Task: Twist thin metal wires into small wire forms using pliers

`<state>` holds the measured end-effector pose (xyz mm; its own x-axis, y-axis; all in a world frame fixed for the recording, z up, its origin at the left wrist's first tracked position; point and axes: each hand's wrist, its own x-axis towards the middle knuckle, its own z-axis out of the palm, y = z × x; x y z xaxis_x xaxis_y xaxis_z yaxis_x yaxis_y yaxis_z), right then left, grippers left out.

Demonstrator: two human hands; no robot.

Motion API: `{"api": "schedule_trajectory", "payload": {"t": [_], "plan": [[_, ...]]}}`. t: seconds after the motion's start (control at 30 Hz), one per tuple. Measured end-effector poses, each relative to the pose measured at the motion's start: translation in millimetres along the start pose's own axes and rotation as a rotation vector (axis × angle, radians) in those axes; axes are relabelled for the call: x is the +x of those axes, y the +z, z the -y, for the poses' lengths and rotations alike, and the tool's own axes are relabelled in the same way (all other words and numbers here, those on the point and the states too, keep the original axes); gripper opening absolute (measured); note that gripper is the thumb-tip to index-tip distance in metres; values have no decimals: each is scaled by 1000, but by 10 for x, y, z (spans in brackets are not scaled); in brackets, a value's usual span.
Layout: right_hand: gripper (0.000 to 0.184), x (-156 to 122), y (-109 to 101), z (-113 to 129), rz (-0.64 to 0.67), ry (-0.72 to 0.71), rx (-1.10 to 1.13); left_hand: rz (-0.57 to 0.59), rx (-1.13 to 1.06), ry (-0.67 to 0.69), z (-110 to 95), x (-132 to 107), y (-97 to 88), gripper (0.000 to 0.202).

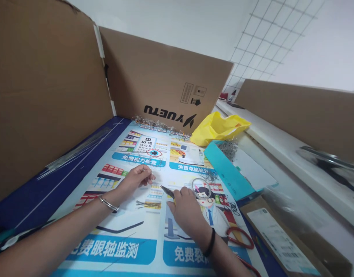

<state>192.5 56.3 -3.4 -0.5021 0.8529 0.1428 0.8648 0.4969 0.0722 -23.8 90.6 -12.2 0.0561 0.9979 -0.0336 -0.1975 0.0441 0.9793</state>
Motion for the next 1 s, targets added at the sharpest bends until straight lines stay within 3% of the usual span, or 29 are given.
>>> {"api": "schedule_trajectory", "payload": {"t": [0.1,0.37,0.57,0.77,1.0], "plan": [[20,126,-35,5,-74,-18,11,-5,-20,-9,9,5,-15,19],[35,286,59,-51,-229,-143,-210,2,-64,-64,30,16,-45,23],[36,318,26,-112,-279,-227,-276,-42,-119,-89,36,42,-97,21],[35,390,27,-101,-306,-320,-275,53,-144,-126,28,68,-138,20],[33,442,103,-146,-339,-371,-253,84,-147,-152,48,101,-162,20]]}}
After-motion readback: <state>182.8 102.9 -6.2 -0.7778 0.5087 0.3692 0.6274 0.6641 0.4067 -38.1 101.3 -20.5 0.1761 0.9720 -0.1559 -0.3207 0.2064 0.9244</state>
